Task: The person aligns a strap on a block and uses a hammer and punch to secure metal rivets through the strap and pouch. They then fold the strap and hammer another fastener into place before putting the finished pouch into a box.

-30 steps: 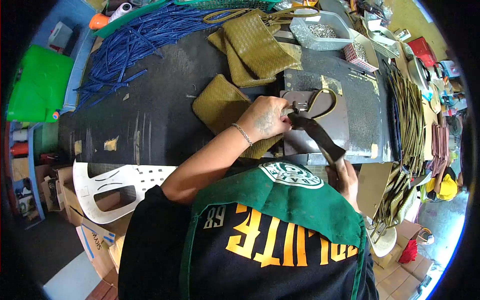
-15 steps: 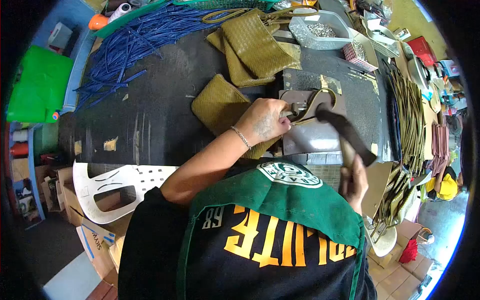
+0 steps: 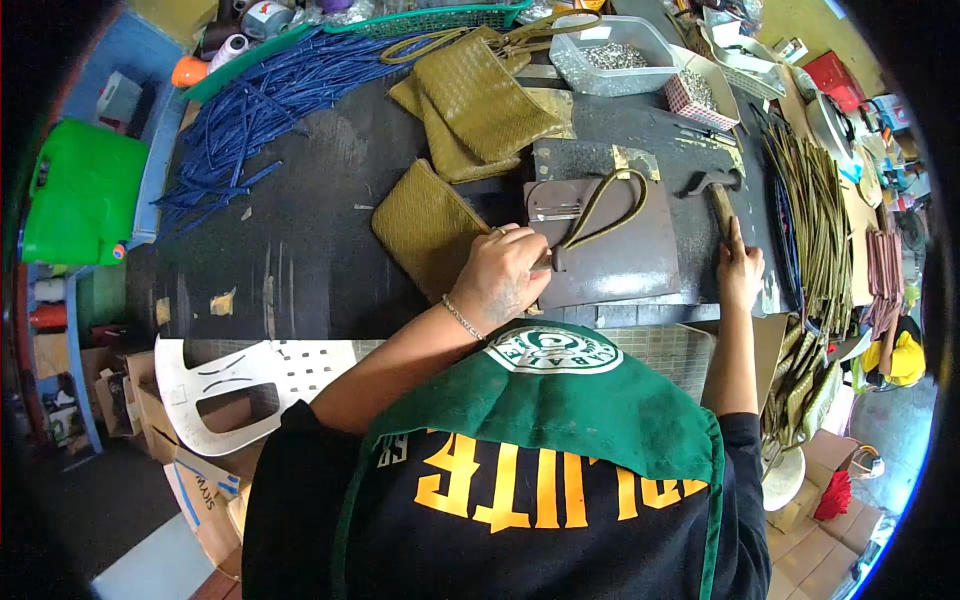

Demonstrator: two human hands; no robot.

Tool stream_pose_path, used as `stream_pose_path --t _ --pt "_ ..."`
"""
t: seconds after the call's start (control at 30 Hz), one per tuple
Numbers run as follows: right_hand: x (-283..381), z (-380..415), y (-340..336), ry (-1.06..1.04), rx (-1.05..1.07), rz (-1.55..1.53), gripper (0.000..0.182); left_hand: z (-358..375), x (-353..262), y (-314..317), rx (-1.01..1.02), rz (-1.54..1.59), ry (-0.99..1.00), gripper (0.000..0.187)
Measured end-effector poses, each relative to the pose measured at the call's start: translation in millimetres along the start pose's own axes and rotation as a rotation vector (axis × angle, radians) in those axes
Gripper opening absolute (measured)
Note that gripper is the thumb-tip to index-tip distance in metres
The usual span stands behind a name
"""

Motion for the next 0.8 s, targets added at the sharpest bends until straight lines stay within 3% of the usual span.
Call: stream_pose_path --t 0.07,0.13,0.2,0.27,0.33,0.4,0.43,0.47,0.53,0.57,0.63,0.73,0.77,0.8 --pt "26.6 -4.8 -28.3 0.084 0.099 -0.015 0.045 0.1 -3.1 -0.8 0.017 -0.013 0.017 0.017" --pt "63.1 -3.1 -62.7 -0.232 -0.221 -0.178 0.042 0.9 -4.0 0.0 0.013 -0.019 0.030 0.016" --pt "115.9 10.0 -97.4 -0.661 -0.226 -0.584 0.034 2.1 -2.5 2.4 0.025 -0.021 0.046 0.016" --pt "166.9 34.9 -108.2 -0.904 -0.006 -0.678 0.027 4.7 3.8 4.1 0.102 0.015 -0.062 0.014" --pt "182.3 39.8 -81.4 -0.949 0.134 -0.786 0.022 9.0 15.4 1.4 0.123 0.070 -0.063 0.016" --pt "177.7 34.9 -77.1 -0.961 0.142 -0.828 0.022 10.9 31.6 -7.1 0.073 0.434 -0.292 0.025" --pt "175.4 33.9 -76.8 -0.965 0.162 -0.868 0.023 6.1 34.5 -23.5 0.134 0.291 -0.295 0.034" --pt "174.4 33.6 -77.1 -0.969 0.160 -0.871 0.023 2.8 38.9 -33.1 0.382 0.152 -0.418 0.045" --pt "173.0 32.8 -78.3 -0.981 0.212 -0.974 0.021 -2.4 48.1 -32.5 0.320 -0.291 0.179 0.041" --pt "172.5 33.1 -79.1 -0.990 0.211 -0.975 0.021 -2.1 51.0 -35.9 0.313 -0.296 0.175 0.041" --pt "171.4 35.5 -80.7 -0.990 0.193 -0.944 0.017 -15.6 37.1 -48.1 0.628 -0.408 0.001 0.035" --pt "166.7 36.7 -83.3 -0.953 0.140 -0.859 0.012 -25.1 5.2 -66.9 0.560 -0.496 0.020 0.034" --pt "166.4 36.0 -91.3 -0.936 0.005 -0.905 0.013 -24.5 -6.9 -71.1 0.483 -0.533 0.081 0.025" --pt "165.0 35.2 -94.0 -0.931 -0.003 -0.909 0.013 -24.2 -18.0 -73.0 0.485 -0.538 0.087 0.025"
Point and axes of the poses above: each hand's wrist, its own z-axis away from the middle knuckle, its own y-axis out of the palm, x = y × z, the point moved 2 cm from there along -z, towards the middle knuckle, and after that the axes turned 3 degrees about -z, right-handed, at the moved point
